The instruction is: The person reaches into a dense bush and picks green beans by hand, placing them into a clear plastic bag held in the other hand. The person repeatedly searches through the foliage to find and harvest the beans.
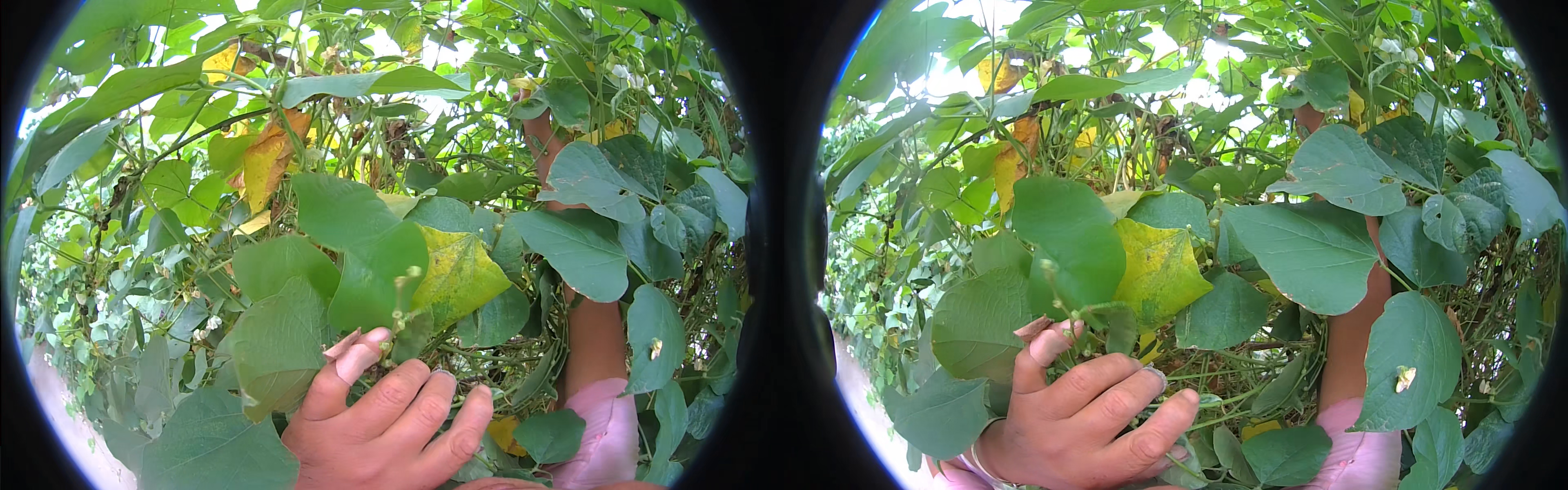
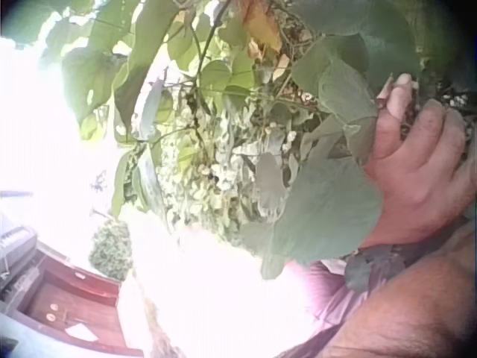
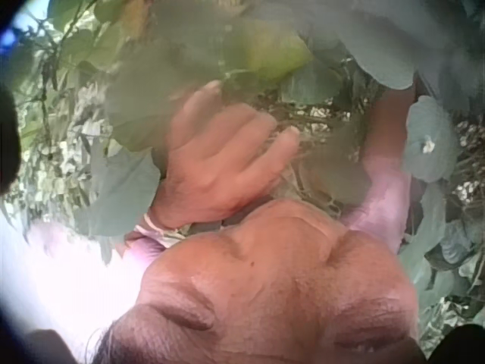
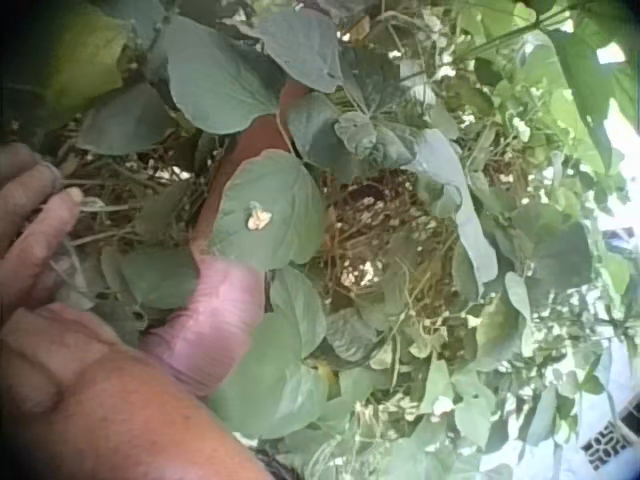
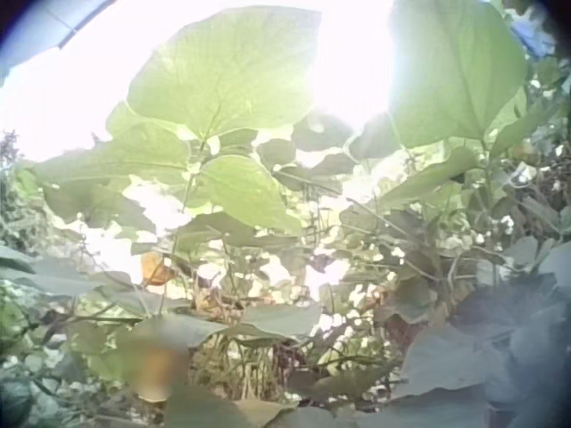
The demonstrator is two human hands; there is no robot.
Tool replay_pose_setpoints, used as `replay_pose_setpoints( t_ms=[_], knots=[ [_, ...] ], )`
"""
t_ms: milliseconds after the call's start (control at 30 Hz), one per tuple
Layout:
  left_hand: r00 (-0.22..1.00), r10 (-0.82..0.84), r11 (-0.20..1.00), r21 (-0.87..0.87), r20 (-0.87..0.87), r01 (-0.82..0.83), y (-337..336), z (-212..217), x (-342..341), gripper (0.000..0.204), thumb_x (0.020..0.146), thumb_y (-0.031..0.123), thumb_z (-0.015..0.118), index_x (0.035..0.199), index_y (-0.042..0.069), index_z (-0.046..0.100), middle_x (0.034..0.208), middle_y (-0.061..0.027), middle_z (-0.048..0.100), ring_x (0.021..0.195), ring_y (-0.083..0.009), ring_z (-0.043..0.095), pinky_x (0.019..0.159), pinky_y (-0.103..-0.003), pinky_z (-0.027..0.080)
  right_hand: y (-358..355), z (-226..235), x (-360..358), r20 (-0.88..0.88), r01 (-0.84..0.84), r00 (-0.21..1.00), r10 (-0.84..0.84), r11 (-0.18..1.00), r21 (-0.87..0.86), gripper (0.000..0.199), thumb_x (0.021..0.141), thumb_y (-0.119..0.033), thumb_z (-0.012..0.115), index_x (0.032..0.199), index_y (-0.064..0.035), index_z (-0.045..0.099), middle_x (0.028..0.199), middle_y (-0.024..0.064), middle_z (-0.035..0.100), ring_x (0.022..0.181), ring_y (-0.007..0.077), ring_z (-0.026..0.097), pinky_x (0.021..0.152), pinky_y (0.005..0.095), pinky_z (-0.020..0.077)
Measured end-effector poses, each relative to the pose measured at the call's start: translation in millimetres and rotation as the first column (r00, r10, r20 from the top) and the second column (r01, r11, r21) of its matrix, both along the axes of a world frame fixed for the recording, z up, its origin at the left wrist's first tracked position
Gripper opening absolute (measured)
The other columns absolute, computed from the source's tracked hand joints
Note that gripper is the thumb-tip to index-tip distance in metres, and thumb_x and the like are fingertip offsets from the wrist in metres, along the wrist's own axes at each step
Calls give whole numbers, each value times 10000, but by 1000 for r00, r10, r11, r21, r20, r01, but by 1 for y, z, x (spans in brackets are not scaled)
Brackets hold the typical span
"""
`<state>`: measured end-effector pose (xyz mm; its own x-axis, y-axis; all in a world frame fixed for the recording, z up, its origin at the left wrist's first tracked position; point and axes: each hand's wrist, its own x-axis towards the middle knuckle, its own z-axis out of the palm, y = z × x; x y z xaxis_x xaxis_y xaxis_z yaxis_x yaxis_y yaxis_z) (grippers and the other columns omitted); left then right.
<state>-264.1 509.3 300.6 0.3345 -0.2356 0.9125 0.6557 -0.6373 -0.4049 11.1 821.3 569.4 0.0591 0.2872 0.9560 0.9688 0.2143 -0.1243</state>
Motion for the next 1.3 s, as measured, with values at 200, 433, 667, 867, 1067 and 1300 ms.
replay_pose_setpoints(
  t_ms=[200, 433, 667, 867, 1067, 1300],
  knots=[
    [998, -33, 999, -40, 50, 35, -3, -8, 3, 281, 659, 193, 605, 929, 115, 610, 888, -52, 596, 820, -210, 588, 845, -499, 422, 0, -4, 5, 28, 18, 999, -19, 998, 55, 281, 848, -242, 502, 1014, -33, 591, 969, 88, 630, 864, 207, 602, 760, 332, 475],
    [989, -111, 961, -242, 102, 133, -33, -11, -3, 286, 646, 191, 615, 918, 105, 606, 886, -67, 603, 834, -216, 591, 855, -498, 422, 2, -8, 21, 24, 27, 999, -31, 991, 132, 286, 849, -242, 506, 1021, -30, 590, 977, 90, 630, 878, 208, 602, 768, 331, 474],
    [993, 119, 905, -411, 9, -104, -47, -15, -10, 275, 711, 251, 646, 981, 238, 596, 838, 45, 581, 775, -125, 577, 907, -455, 389, 7, -25, 18, 16, 15, 1000, -18, 984, 176, 290, 850, -243, 510, 1028, -28, 590, 984, 92, 630, 891, 210, 601, 776, 330, 474],
    [995, 100, 931, -354, 2, -93, -54, -22, -17, 262, 693, 230, 651, 950, 246, 605, 794, 46, 587, 759, -124, 579, 917, -448, 386, -14, -26, 29, 7, 46, 999, -49, 971, 235, 295, 851, -243, 513, 1034, -26, 589, 991, 94, 630, 903, 211, 600, 783, 329, 473],
    [996, 90, 914, -397, -9, -86, -53, -21, -21, 247, 656, 231, 661, 900, 234, 629, 773, 40, 590, 744, -128, 576, 937, -449, 364, -14, -36, 29, 5, 38, 999, -41, 956, 292, 299, 852, -244, 516, 1040, -23, 589, 997, 96, 631, 914, 211, 600, 790, 329, 473],
    [993, -87, 912, -395, 81, 112, -51, -24, -24, 287, 661, 211, 659, 929, 122, 612, 879, -43, 606, 821, -203, 592, 923, -494, 360, -15, -36, 23, 15, 7, 1000, -14, 907, 420, 304, 852, -244, 520, 1047, -21, 589, 1004, 98, 631, 928, 213, 599, 798, 327, 472]
  ],
)
